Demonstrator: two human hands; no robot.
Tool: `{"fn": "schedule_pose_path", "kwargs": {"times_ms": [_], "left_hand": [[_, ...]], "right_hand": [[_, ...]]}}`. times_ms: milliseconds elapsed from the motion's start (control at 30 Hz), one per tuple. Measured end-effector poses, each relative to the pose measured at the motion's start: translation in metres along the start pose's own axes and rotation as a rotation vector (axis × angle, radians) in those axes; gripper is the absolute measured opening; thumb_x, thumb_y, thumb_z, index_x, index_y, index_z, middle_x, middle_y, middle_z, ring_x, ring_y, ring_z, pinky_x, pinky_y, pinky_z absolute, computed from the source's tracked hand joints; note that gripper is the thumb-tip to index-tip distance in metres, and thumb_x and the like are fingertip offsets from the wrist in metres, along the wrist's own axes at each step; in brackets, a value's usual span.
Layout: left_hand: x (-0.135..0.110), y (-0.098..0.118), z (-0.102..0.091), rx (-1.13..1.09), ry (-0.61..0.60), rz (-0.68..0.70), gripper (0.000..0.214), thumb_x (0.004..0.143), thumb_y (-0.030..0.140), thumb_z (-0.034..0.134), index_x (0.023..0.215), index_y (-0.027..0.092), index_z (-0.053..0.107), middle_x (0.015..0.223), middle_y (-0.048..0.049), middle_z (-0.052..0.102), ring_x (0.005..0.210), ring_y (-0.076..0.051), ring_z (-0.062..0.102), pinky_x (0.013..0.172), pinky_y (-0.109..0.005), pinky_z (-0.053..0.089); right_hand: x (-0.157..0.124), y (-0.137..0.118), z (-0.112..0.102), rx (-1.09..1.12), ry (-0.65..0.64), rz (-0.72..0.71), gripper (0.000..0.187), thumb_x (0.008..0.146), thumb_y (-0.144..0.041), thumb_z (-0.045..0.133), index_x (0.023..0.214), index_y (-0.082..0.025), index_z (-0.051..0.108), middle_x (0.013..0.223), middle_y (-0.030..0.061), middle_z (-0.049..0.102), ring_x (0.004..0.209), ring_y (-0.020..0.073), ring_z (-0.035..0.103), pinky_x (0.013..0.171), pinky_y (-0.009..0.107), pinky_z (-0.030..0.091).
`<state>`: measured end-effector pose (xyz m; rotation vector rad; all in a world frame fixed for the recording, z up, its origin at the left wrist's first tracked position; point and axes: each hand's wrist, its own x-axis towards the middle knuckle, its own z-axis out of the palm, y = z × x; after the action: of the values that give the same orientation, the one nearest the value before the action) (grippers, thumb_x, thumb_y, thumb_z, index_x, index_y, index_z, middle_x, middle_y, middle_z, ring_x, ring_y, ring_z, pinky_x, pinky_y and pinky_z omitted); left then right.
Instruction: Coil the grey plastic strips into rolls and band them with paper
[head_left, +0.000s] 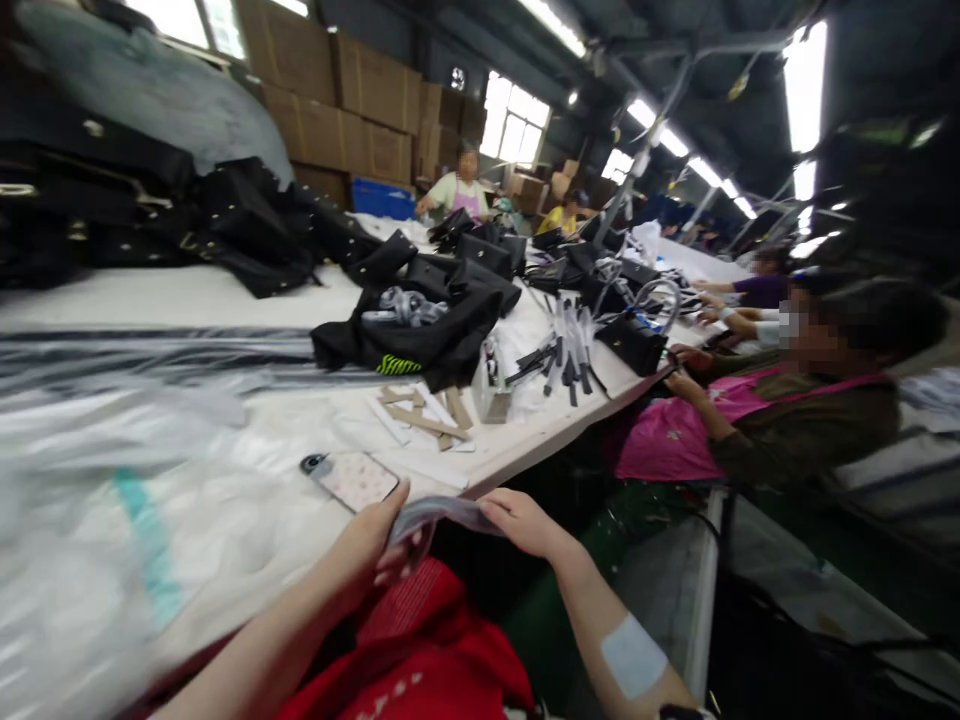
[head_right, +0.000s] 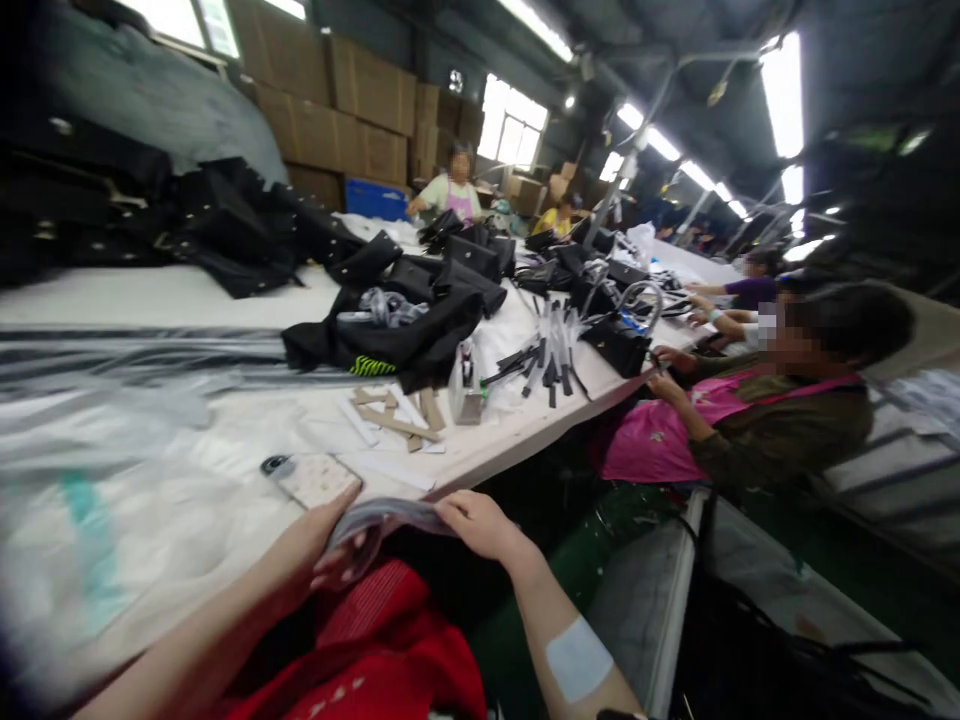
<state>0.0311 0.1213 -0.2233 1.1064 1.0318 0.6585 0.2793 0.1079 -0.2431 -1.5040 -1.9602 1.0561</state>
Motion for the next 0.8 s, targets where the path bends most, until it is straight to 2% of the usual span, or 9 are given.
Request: {"fn": "schedule_pose_path", "kwargs": {"times_ms": [100, 200, 267, 367, 433, 533, 633, 733, 800], "left_hand": [[0.005, 0.003, -0.009, -0.417, -0.021, -0.253, 0.064, 0.091, 0.063, 0.026, 0.056, 0.017, 0.055, 0.027, 0.0091, 0.022, 0.024, -0.008, 0.026, 0.035, -0.02, 0.034], [0.006, 0.016, -0.019, -0.803, -0.094, -0.34, 0.063, 0.096, 0.055, 0.027, 0.059, 0.013, 0.055, 0.029, 0.011, 0.024, 0.025, -0.004, 0.019, 0.04, -0.018, 0.04], [0.007, 0.028, -0.027, -0.93, -0.088, -0.278, 0.059, 0.097, 0.051, 0.03, 0.062, 0.011, 0.056, 0.032, 0.0113, 0.026, 0.027, -0.003, 0.023, 0.043, -0.018, 0.043], [0.014, 0.038, -0.037, -0.939, 0.068, -0.013, 0.047, 0.098, 0.043, 0.036, 0.075, 0.01, 0.06, 0.041, 0.0099, 0.035, 0.034, -0.004, 0.035, 0.056, -0.02, 0.049], [0.02, 0.035, -0.037, -0.725, 0.252, 0.191, 0.038, 0.096, 0.042, 0.041, 0.085, 0.011, 0.06, 0.052, 0.0057, 0.047, 0.046, -0.008, 0.047, 0.066, -0.025, 0.05], [0.021, 0.017, -0.02, -0.044, 0.408, 0.375, 0.029, 0.089, 0.043, 0.05, 0.082, 0.016, 0.059, 0.069, -0.0015, 0.056, 0.064, -0.016, 0.054, 0.073, -0.032, 0.047], [0.011, 0.0, 0.001, 0.534, 0.25, 0.455, 0.024, 0.085, 0.042, 0.054, 0.075, 0.02, 0.055, 0.072, -0.0047, 0.057, 0.07, -0.022, 0.053, 0.073, -0.034, 0.043], [0.002, -0.004, 0.01, 0.773, 0.146, 0.46, 0.028, 0.081, 0.047, 0.058, 0.07, 0.021, 0.054, 0.067, -0.0043, 0.056, 0.065, -0.022, 0.052, 0.065, -0.031, 0.038], [0.002, -0.002, 0.006, 0.814, 0.119, 0.397, 0.033, 0.078, 0.05, 0.061, 0.064, 0.022, 0.053, 0.058, -0.0015, 0.052, 0.055, -0.019, 0.048, 0.057, -0.027, 0.033]], "right_hand": [[-0.003, 0.0, 0.019, 0.149, -0.121, 0.056, 0.033, 0.089, -0.042, 0.054, 0.104, -0.015, 0.065, 0.079, 0.0021, 0.064, 0.069, 0.0139, 0.055, 0.067, 0.025, 0.043], [-0.006, -0.002, 0.042, 0.18, -0.079, 0.093, 0.028, 0.084, -0.04, 0.061, 0.096, -0.015, 0.064, 0.071, -0.0006, 0.059, 0.061, 0.0112, 0.05, 0.061, 0.023, 0.04], [-0.009, -0.006, 0.06, 0.236, -0.1, 0.133, 0.027, 0.089, -0.04, 0.053, 0.088, -0.014, 0.063, 0.06, -0.0031, 0.052, 0.053, 0.0097, 0.046, 0.056, 0.022, 0.038], [-0.015, -0.021, 0.082, 0.348, -0.253, 0.146, 0.033, 0.092, -0.043, 0.047, 0.087, -0.015, 0.062, 0.052, -0.0057, 0.046, 0.047, 0.0081, 0.041, 0.051, 0.021, 0.035], [-0.019, -0.037, 0.087, 0.44, -0.363, 0.109, 0.036, 0.092, -0.047, 0.047, 0.089, -0.015, 0.062, 0.052, -0.0055, 0.047, 0.047, 0.0075, 0.041, 0.05, 0.02, 0.035], [-0.014, -0.059, 0.073, 0.635, -0.373, 0.059, 0.042, 0.088, -0.056, 0.049, 0.088, -0.015, 0.062, 0.049, -0.0059, 0.046, 0.046, 0.008, 0.043, 0.052, 0.022, 0.039], [-0.001, -0.062, 0.043, 0.784, -0.205, 0.096, 0.046, 0.084, -0.06, 0.051, 0.076, -0.016, 0.06, 0.039, -0.0082, 0.039, 0.039, 0.0081, 0.04, 0.055, 0.025, 0.043], [0.009, -0.048, 0.02, 0.743, -0.226, 0.163, 0.045, 0.081, -0.06, 0.054, 0.066, -0.017, 0.056, 0.038, -0.006, 0.044, 0.035, 0.0076, 0.04, 0.048, 0.023, 0.04], [0.012, -0.038, 0.011, 0.632, -0.297, 0.184, 0.042, 0.08, -0.058, 0.056, 0.07, -0.017, 0.058, 0.044, -0.0037, 0.051, 0.036, 0.0083, 0.043, 0.045, 0.022, 0.036]]}}
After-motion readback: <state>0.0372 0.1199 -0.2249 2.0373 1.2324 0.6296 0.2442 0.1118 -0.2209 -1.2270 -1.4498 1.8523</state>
